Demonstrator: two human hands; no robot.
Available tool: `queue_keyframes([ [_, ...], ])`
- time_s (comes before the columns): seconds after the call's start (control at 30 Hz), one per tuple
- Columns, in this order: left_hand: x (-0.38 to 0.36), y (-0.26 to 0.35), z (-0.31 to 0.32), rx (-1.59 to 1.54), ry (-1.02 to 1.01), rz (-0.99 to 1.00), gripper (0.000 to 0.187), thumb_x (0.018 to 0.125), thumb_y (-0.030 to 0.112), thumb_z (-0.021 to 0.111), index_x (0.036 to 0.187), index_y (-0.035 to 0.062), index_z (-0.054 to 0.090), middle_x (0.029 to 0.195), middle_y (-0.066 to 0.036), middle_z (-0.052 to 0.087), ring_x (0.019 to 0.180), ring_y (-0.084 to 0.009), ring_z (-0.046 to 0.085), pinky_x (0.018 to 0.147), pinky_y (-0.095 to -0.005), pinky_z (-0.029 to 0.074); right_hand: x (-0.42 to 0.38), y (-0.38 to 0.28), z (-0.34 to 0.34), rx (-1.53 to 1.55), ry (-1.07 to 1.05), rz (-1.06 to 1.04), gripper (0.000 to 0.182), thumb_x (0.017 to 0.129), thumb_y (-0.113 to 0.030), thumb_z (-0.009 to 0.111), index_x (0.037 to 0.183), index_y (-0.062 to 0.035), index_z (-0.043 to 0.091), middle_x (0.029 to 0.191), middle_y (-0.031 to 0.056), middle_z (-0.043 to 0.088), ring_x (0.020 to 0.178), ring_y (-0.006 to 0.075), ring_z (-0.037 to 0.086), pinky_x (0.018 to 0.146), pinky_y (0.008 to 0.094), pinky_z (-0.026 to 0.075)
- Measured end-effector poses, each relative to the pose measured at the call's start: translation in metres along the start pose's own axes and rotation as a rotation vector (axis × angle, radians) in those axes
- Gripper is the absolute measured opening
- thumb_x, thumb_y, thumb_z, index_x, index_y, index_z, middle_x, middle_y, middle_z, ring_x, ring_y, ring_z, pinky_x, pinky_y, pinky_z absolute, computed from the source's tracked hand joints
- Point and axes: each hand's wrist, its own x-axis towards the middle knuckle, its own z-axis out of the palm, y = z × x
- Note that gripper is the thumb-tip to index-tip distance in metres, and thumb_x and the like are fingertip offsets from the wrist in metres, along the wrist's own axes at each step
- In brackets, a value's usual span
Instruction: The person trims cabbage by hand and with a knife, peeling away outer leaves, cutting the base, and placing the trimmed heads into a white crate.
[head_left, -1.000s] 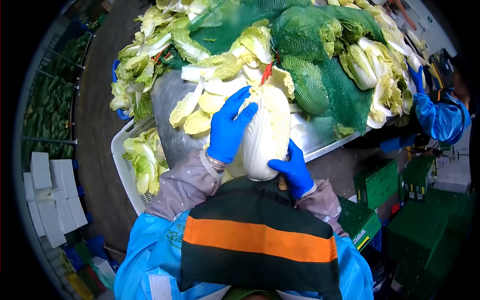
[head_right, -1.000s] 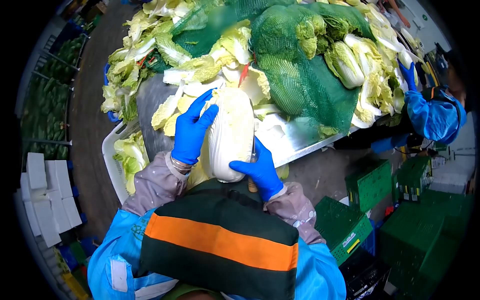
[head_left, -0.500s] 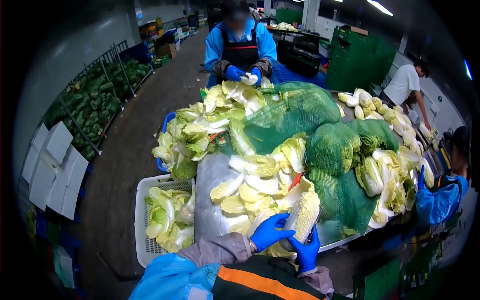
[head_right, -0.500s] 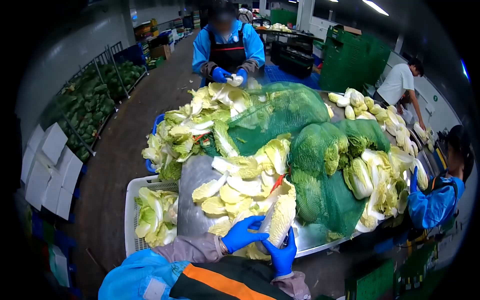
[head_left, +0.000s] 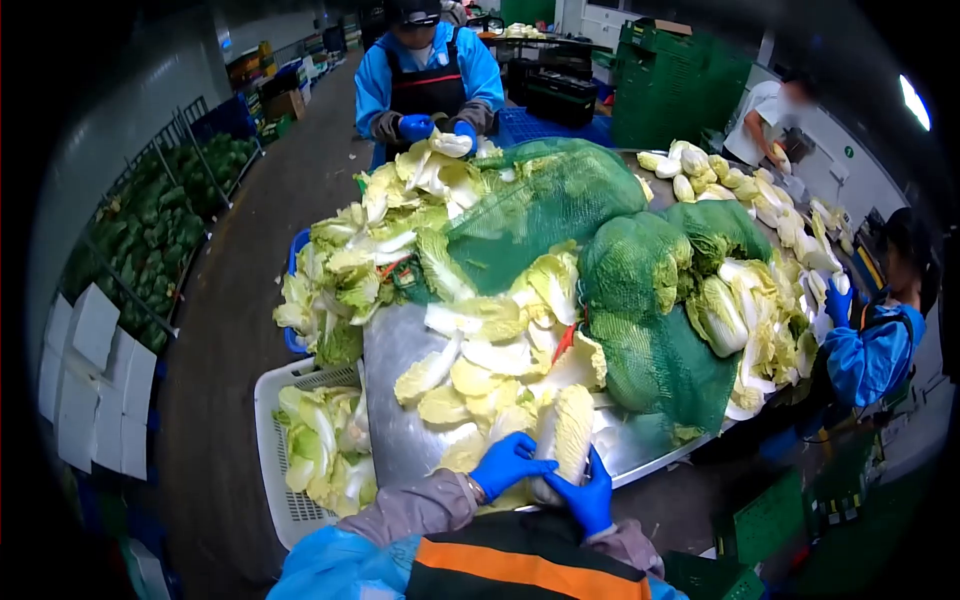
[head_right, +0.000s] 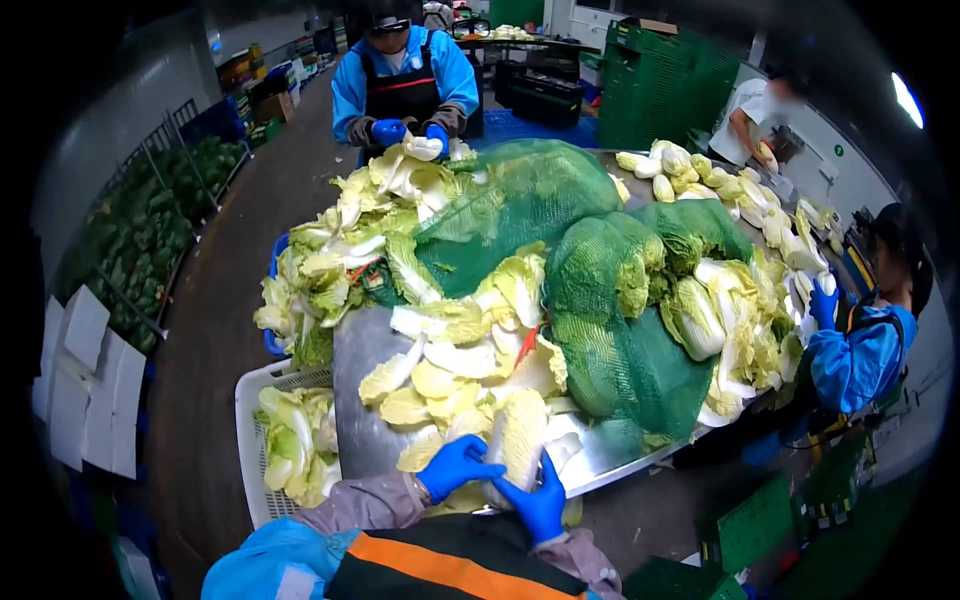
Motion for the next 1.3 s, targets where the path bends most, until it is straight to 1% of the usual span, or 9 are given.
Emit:
queue_keyframes([
  [0.07,-0.003,0.003,0.006,-0.215,0.156,0.044,0.051,0.062,0.031,0.083,0.092,0.0006,0.055,0.077,-0.006,0.054,0.073,-0.0132,0.053,0.066,-0.0252,0.045,0.015,-0.008,-0.003,-0.057,-0.075,-0.061,0.08,0.064,-0.019,0.081,0.127,0.0053,0.039,0.106,0.0192,0.06,0.094,0.0249,0.061,0.078,0.0334,0.052],
  [0.33,0.0,0.033,-0.006,0.054,0.127,0.077,0.039,0.065,0.028,0.081,0.081,0.0026,0.057,0.073,-0.005,0.054,0.067,-0.0099,0.048,0.061,-0.0237,0.043,0.037,-0.027,-0.005,-0.043,-0.142,-0.091,0.078,0.067,-0.027,0.079,0.128,0.0041,0.04,0.107,0.0184,0.06,0.092,0.023,0.063,0.076,0.0312,0.052],
  [0.5,0.005,0.032,0.007,-0.111,0.238,0.214,0.061,0.067,0.024,0.08,0.111,0.0012,0.045,0.107,-0.015,0.053,0.098,-0.021,0.053,0.084,-0.0332,0.046,0.043,-0.021,-0.007,0.033,-0.152,-0.092,0.076,0.068,-0.025,0.078,0.127,0.0036,0.04,0.107,0.0187,0.061,0.093,0.0222,0.062,0.077,0.031,0.052],
  [0.6,0.002,0.034,0.002,-0.1,0.244,0.227,0.047,0.068,0.017,0.078,0.104,0.0019,0.052,0.099,-0.009,0.057,0.092,-0.0172,0.054,0.082,-0.03,0.045,0.048,-0.01,-0.003,-0.022,-0.175,-0.157,0.078,0.067,-0.025,0.079,0.128,0.0036,0.04,0.107,0.019,0.06,0.093,0.0224,0.062,0.077,0.0312,0.051],
  [0.73,0.003,0.019,0.008,-0.101,0.347,0.202,0.054,0.064,0.023,0.081,0.103,0.0001,0.051,0.096,-0.013,0.059,0.09,-0.0207,0.058,0.08,-0.0323,0.047,0.049,-0.014,-0.002,-0.163,-0.148,-0.183,0.086,0.062,-0.033,0.081,0.127,0.0051,0.041,0.107,0.0203,0.06,0.093,0.0245,0.062,0.077,0.0329,0.051],
  [0.87,0.013,0.022,0.001,0.058,0.23,0.042,0.061,0.056,0.031,0.085,0.099,0.0008,0.054,0.089,-0.012,0.06,0.081,-0.0186,0.058,0.073,-0.0303,0.049,0.048,0.014,-0.01,-0.12,-0.15,-0.148,0.081,0.064,-0.028,0.081,0.127,0.005,0.041,0.109,0.0199,0.06,0.097,0.0238,0.061,0.08,0.0329,0.049],
  [1.0,0.012,0.037,0.005,0.209,0.272,0.124,0.056,0.053,0.036,0.084,0.084,0.002,0.054,0.071,-0.009,0.052,0.065,-0.017,0.051,0.06,-0.0307,0.045,0.045,0.004,-0.013,0.006,-0.188,-0.119,0.067,0.068,-0.01,0.076,0.125,0.0051,0.044,0.112,0.0153,0.057,0.1,0.022,0.057,0.087,0.0346,0.047],
  [1.13,0.005,0.035,0.011,0.299,0.361,0.21,0.052,0.052,0.036,0.084,0.072,0.0034,0.049,0.062,-0.007,0.043,0.057,-0.0157,0.042,0.053,-0.0321,0.04,0.047,0.007,-0.016,0.067,-0.255,-0.053,0.075,0.067,-0.015,0.078,0.128,0.0057,0.039,0.117,0.0176,0.054,0.105,0.0242,0.055,0.09,0.0343,0.045],
  [1.3,-0.014,0.031,0.005,0.115,0.24,0.034,0.035,0.065,0.027,0.079,0.07,0.0027,0.056,0.064,0.0,0.048,0.061,-0.0076,0.041,0.054,-0.0254,0.036,0.043,0.008,-0.018,0.055,-0.354,0.069,0.07,0.067,-0.015,0.078,0.125,0.0057,0.043,0.114,0.0169,0.056,0.102,0.023,0.056,0.089,0.034,0.046],
])
